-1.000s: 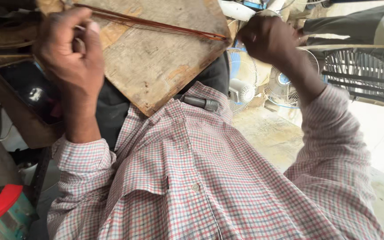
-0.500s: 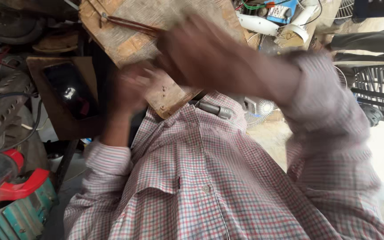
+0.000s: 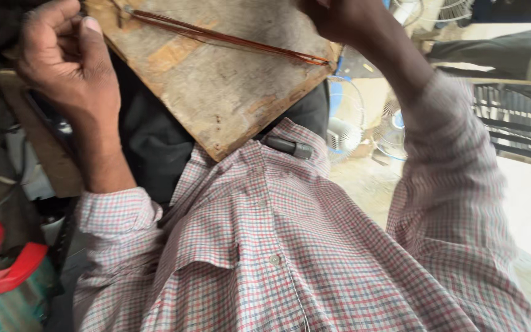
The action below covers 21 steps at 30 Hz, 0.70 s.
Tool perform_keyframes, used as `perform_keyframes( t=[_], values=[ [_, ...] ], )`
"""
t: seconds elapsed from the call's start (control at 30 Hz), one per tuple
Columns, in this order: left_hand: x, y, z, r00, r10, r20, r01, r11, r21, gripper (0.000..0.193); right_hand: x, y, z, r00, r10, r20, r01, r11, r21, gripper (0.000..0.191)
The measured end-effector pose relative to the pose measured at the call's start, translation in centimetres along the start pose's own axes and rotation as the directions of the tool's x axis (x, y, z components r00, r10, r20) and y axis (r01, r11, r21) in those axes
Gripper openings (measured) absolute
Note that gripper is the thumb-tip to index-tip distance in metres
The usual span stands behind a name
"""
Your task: The person sits with a wooden board on their lap and threads a long thin copper-colored rod through holes along the board's edges, pulling the rod through and repositioning it by hand. They repeatedly guide both ends of the rod through the board's openings, working the rod back and forth across the board.
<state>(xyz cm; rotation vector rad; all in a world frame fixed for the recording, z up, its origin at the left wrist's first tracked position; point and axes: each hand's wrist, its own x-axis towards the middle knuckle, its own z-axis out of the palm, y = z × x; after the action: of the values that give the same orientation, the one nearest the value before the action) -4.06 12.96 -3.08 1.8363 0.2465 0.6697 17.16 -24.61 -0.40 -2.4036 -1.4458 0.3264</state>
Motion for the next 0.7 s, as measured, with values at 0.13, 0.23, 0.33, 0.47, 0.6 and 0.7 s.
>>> perform_keyframes(
  t=[0.13, 0.23, 0.33, 0.47, 0.6, 0.7],
  values=[
    [-1.4, 2.4, 2.1, 0.992, 0.014, 0.126, -0.019, 0.999, 0.039, 0.019, -9.1, -1.7, -0.9, 0.969, 0.240, -0.063, -0.242, 0.970, -0.031, 0.014],
    [-2.0, 3.8, 6.0, 0.950, 0.111, 0.292, -0.100, 0.994, -0.055, 0.021, -11.7, -6.3, 0.7, 0.884, 0.367, 0.291, -0.244, 0.891, -0.383, 0.034],
    [-4.1, 5.9, 9.7, 0.827, 0.329, 0.455, -0.201, 0.930, -0.306, 0.039, -11.1, -13.2, 1.4, 0.898, 0.165, 0.407, -0.091, 0.976, -0.195, 0.008],
    [-7.4, 6.9, 10.8, 0.632, 0.488, 0.602, -0.301, 0.870, -0.390, 0.044, -5.6, -19.9, -2.5, 0.934, 0.003, 0.358, -0.080, 0.977, 0.199, 0.014],
    [-7.1, 2.8, 4.8, 0.746, -0.080, 0.661, 0.322, 0.912, -0.254, 0.014, 5.7, -20.3, -5.3, 0.939, -0.145, 0.312, 0.195, 0.971, -0.138, 0.021],
    [-4.8, -0.4, 2.1, 0.865, -0.463, 0.193, 0.500, 0.765, -0.405, 0.010, 14.8, -19.2, -2.6, 0.952, -0.287, 0.103, 0.298, 0.948, -0.115, 0.020]
  ],
)
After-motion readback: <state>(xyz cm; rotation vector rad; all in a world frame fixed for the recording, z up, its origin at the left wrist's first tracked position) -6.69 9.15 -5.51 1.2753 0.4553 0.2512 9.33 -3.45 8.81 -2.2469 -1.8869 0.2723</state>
